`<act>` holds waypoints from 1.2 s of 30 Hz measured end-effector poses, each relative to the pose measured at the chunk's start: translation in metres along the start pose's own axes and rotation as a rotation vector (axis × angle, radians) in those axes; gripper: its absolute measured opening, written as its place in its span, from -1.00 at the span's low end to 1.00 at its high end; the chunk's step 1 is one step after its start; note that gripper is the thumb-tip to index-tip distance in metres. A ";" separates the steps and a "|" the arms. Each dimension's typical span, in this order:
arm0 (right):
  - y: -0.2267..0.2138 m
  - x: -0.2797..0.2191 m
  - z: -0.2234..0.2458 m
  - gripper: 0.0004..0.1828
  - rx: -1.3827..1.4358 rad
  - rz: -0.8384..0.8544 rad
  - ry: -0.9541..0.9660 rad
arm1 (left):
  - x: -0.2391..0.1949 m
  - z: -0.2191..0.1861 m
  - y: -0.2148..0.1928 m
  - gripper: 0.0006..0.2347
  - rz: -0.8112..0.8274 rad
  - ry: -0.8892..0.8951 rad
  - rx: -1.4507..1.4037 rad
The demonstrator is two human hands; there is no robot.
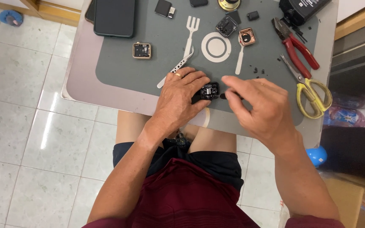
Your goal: The person uses a screwdriver to unscrew and remove a small black electronic component from a disassembled device on a gray mat. They then use a small brush to clean the interior of the device and continue manipulating the component with their hands.
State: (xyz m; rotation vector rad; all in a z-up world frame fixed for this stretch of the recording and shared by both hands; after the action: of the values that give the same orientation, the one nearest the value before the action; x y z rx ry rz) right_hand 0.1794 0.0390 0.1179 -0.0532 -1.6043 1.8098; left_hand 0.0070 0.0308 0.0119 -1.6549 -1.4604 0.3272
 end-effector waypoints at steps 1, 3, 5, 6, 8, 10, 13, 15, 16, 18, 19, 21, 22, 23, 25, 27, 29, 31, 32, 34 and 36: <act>-0.001 0.002 0.003 -0.71 0.028 0.022 -0.010 | 0.000 0.000 0.000 -0.59 -0.001 0.003 -0.004; -0.002 0.005 0.007 -0.66 0.055 0.042 -0.024 | 0.000 0.001 0.000 -0.60 -0.011 0.005 0.002; -0.001 0.003 0.006 -0.62 0.079 0.063 -0.032 | 0.000 0.000 0.001 -0.60 -0.018 0.009 0.004; 0.000 0.001 0.003 -0.69 0.047 0.023 -0.021 | 0.000 0.000 0.001 -0.60 -0.011 0.005 -0.003; -0.001 0.000 0.002 -0.76 0.016 -0.017 -0.011 | 0.000 0.000 0.001 -0.59 -0.005 0.000 -0.010; -0.002 0.001 0.005 -0.61 0.090 0.064 0.017 | 0.000 -0.001 -0.001 -0.61 -0.024 0.011 -0.004; 0.000 0.000 0.004 -0.65 0.074 0.027 0.001 | 0.000 -0.002 -0.001 -0.63 -0.025 0.015 0.001; 0.001 -0.003 0.000 -0.69 0.070 0.011 0.029 | 0.000 -0.001 0.000 -0.61 -0.026 0.018 -0.001; 0.002 -0.004 -0.002 -0.72 0.070 -0.005 0.054 | -0.001 -0.001 -0.001 -0.59 -0.028 0.017 0.001; 0.000 -0.004 0.003 -0.64 0.077 0.035 0.041 | -0.001 -0.002 -0.002 -0.61 -0.032 0.013 -0.008; 0.000 -0.003 0.005 -0.56 0.083 0.075 0.031 | -0.001 -0.002 -0.002 -0.63 -0.035 0.011 -0.017; 0.000 -0.002 0.004 -0.62 0.068 0.049 0.034 | -0.001 -0.001 -0.001 -0.63 -0.021 0.007 -0.017; 0.000 -0.001 0.003 -0.68 0.054 0.023 0.037 | -0.001 0.000 0.000 -0.62 -0.007 0.003 -0.016; -0.002 -0.002 0.003 -0.68 0.053 0.023 0.039 | 0.000 0.000 0.001 -0.62 -0.006 0.005 -0.018; -0.001 -0.003 0.002 -0.62 0.135 0.067 0.062 | -0.001 0.000 0.001 -0.61 -0.028 0.015 -0.002; -0.002 -0.001 0.006 -0.60 0.107 0.076 0.035 | -0.001 0.000 -0.001 -0.61 -0.022 0.014 -0.006; -0.001 -0.002 0.005 -0.57 0.076 0.086 0.014 | -0.001 -0.002 -0.001 -0.62 -0.013 0.017 -0.014; 0.001 -0.005 -0.001 -0.73 0.001 -0.005 0.037 | -0.002 -0.002 -0.002 -0.59 -0.021 0.024 -0.001; -0.001 -0.003 0.001 -0.73 0.002 -0.004 0.034 | -0.001 -0.002 -0.002 -0.59 -0.023 0.022 0.000; -0.004 0.000 0.005 -0.70 0.066 0.048 0.051 | -0.001 -0.001 -0.001 -0.58 -0.004 0.009 -0.001; -0.002 -0.001 0.007 -0.64 0.072 0.069 0.035 | -0.001 -0.001 -0.002 -0.60 -0.011 0.011 -0.001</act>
State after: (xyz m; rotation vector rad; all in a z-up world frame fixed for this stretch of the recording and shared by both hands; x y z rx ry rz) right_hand 0.1777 0.0324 0.1214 -0.1084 -1.5282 1.9077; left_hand 0.0062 0.0287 0.0139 -1.6459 -1.4614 0.3108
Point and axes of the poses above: each hand's wrist, its own x-axis towards the middle knuckle, its own y-axis out of the palm, z = x × y, the point moved 4 cm from there along x, towards the middle knuckle, and after that the axes turned 8 degrees about z, right-handed, at the moved point
